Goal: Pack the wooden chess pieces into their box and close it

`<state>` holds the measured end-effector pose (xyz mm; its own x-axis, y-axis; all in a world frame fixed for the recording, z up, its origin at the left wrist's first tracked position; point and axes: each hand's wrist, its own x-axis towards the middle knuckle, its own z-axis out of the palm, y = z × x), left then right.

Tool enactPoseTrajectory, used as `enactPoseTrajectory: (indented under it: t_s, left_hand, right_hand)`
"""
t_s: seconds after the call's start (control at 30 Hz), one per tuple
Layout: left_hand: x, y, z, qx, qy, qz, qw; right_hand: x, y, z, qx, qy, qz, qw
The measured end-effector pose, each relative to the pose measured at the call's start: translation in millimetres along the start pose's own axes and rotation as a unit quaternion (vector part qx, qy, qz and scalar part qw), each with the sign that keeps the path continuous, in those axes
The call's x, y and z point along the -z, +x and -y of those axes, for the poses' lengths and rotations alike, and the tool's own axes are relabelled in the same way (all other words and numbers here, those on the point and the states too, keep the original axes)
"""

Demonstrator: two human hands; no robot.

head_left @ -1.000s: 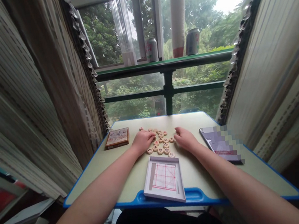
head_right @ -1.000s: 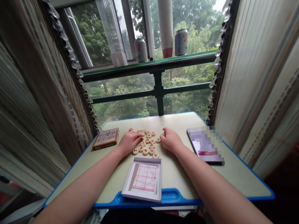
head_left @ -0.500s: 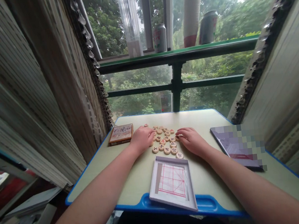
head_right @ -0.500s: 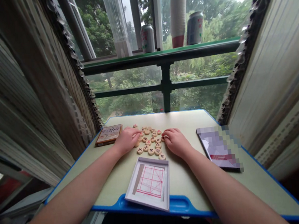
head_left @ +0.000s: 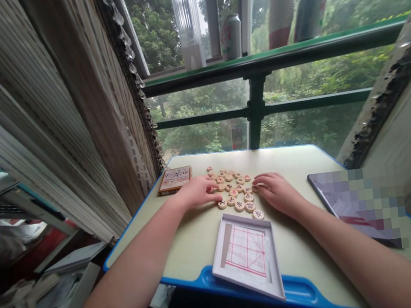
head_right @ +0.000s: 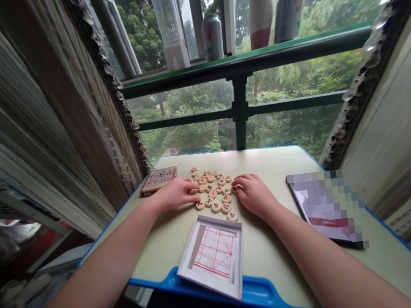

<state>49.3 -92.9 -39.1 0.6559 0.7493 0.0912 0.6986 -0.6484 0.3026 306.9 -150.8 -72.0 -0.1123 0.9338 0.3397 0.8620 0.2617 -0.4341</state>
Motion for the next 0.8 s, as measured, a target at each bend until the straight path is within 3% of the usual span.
enactPoseTrajectory:
  t_s: [0.23,0.4,0.57,0.8]
  left_hand:
    - [-3.2,2.2,-1.2,-0.012,-0.04,0.004,0.999]
    - [-3.5,2.1,-1.9,-0.001,-0.047,-0.012,0.999]
    - [2.8,0.2,-0.6,-0.065,-0.039,0.054,0.996]
    - [-1.2,0.3,-4.3,-0.055,-0.017,0.005,0.998]
  right_hand:
    - [1.0,-1.0,4.0,-0.004,-0.001,-0.015,1.0]
    - [4.1,1.2,-1.4,-0.064,-0.039,-0.06,0.995]
    - [2.9,2.2,-6.3,-0.074,-0.047,0.001,0.996]
    - [2.8,1.0,-2.1,-0.074,-0.046,0.03,0.996]
